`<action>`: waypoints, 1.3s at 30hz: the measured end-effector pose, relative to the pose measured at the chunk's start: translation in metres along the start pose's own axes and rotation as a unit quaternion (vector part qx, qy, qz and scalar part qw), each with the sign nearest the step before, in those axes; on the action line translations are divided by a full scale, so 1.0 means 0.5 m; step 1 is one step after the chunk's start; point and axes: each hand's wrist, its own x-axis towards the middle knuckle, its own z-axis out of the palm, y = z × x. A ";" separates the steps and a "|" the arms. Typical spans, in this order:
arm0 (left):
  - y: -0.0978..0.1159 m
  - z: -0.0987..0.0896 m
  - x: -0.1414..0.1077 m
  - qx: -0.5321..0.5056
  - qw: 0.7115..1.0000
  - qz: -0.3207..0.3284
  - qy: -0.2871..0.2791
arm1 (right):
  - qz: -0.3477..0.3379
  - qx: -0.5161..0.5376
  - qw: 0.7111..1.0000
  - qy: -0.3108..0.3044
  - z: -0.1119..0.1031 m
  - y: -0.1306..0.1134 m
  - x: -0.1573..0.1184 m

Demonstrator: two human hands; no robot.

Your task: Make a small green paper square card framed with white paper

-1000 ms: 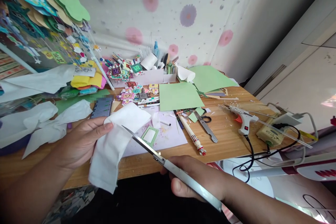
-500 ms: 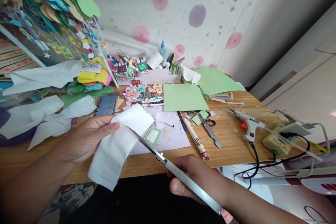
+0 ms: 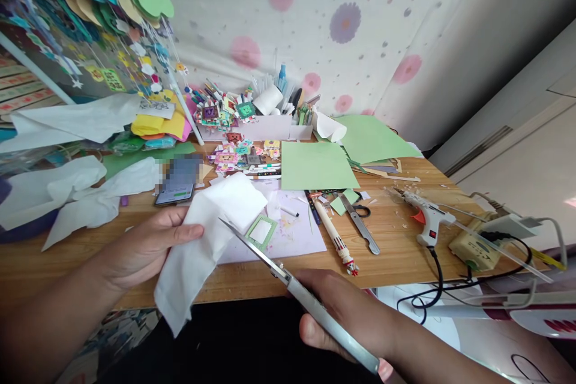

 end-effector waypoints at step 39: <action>0.008 0.025 -0.007 0.097 0.991 -0.025 -0.086 | -0.036 0.033 0.999 0.017 0.027 -0.019 0.029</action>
